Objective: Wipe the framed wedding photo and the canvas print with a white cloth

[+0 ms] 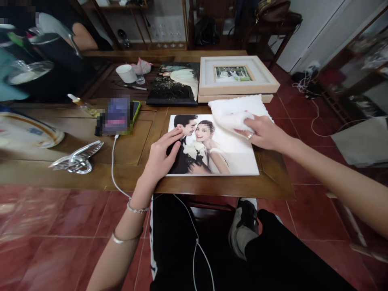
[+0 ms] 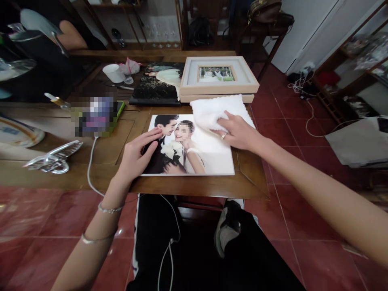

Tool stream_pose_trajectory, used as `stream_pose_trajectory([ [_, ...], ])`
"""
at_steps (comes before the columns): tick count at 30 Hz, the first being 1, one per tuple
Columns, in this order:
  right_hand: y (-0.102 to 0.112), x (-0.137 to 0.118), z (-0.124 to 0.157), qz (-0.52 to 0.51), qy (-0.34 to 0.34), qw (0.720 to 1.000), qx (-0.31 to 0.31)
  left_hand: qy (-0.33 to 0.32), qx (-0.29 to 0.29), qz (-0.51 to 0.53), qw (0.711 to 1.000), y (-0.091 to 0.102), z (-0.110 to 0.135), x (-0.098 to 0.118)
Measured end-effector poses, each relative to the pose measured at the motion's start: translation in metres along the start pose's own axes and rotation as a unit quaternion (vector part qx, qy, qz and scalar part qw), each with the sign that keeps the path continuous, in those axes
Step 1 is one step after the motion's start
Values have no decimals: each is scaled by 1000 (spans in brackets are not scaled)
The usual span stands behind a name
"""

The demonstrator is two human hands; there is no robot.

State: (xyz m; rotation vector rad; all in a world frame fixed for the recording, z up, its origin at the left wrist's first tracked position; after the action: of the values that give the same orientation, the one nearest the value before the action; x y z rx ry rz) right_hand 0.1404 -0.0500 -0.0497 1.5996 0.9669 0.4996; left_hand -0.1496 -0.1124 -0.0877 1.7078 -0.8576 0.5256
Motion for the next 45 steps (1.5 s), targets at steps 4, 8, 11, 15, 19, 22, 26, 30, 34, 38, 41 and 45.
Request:
stream_pose_trajectory([
  [4,1,23,-14,-24,-46,998,25,2,-1,2,1000,0,0,0],
  [8,-7,11,-8,3,-26,999,36,3,-2,3,1000,0,0,-1],
  [11,-12,-24,11,18,49,997,56,5,-2,2,1000,0,0,-1],
  [15,-13,-82,47,13,120,991,65,8,-3,-3,1000,0,0,0],
  [19,-13,-129,75,-1,167,984,66,11,-4,-6,1000,0,0,1],
  [22,-17,-147,84,-5,191,980,61,13,-4,-9,1000,0,0,1],
  [26,-22,-146,82,14,207,977,48,14,-5,-9,1000,0,0,2],
  [30,-18,-126,68,7,217,975,47,12,-6,-10,1000,0,0,2],
  [34,-12,-83,46,1,175,984,35,9,-9,-14,1000,1,0,2],
  [38,-8,-30,21,7,118,993,21,9,-10,-12,1000,1,0,1],
  [41,-8,4,5,27,45,998,15,11,-10,-8,1000,0,0,1],
  [45,-10,20,-6,29,-8,999,14,13,-9,-4,1000,0,0,1],
])
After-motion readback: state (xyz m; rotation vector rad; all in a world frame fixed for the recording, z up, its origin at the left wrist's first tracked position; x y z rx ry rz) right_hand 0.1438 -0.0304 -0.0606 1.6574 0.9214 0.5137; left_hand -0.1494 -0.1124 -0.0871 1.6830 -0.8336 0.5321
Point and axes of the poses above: each hand's wrist, its own z-axis away from the middle knuckle, its own y-axis out of the back of the hand, x = y × z, the point moved 4 cm from there along -z, towards the middle knuckle, and after that the axes turned 13 degrees about y, right-handed, at the moved point
